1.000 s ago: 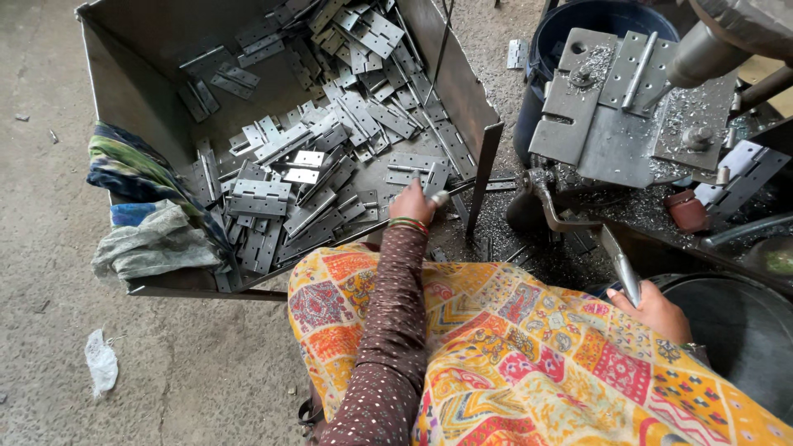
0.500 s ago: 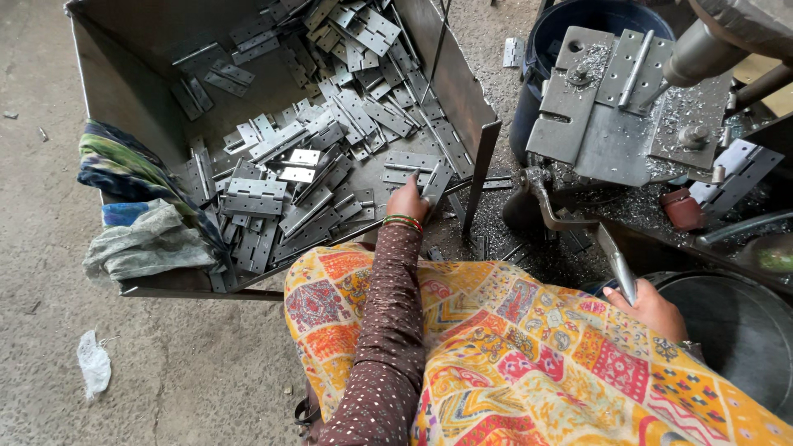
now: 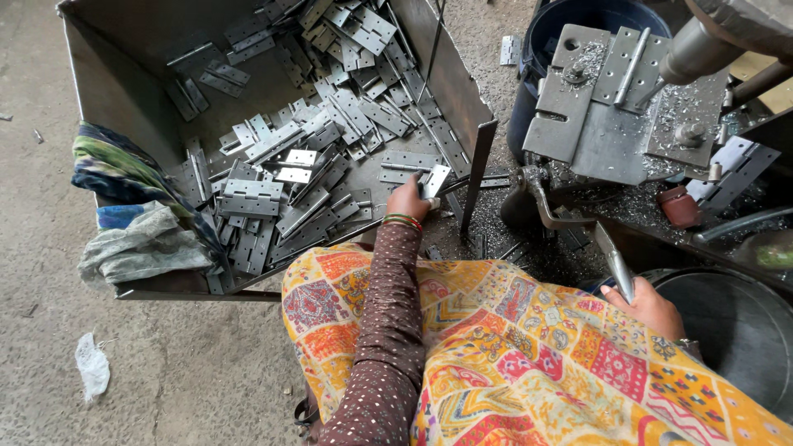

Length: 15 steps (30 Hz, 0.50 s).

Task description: The person repeatedly picks up small metal hinge pieces from a metal bin, places them under a drill press, and operates the machine to drill holes. They then return the processed pieces to the bin and repeat the cycle.

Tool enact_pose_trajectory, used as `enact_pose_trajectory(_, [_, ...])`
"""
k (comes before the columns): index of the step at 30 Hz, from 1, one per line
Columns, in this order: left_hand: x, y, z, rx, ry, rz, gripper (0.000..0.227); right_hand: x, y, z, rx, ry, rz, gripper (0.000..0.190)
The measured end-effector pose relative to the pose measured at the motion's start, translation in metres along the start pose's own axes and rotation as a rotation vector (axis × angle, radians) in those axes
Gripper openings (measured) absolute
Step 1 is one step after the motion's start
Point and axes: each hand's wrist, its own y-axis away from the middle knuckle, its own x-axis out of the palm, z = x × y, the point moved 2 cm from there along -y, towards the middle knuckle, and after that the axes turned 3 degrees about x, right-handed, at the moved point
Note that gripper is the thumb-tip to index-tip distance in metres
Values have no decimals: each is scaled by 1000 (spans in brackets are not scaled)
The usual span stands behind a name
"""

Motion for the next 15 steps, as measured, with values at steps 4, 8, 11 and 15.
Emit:
enact_pose_trajectory(4, [-2,-3,10,-18,182,15,70,-2,-1,-2,-3,7,14,50])
enact_pose_trajectory(8, [0,-6,14,-23,148,-20,55,-2,-1,0,-3,7,14,50])
enact_pose_trajectory(11, [6,-2,8,-96,41,-81,54,-2,1,3,0,-2,6,50])
enact_pose_trajectory(15, [7,9,-14,-37,-125,-236,55,-5,4,6,-9,2,8,49])
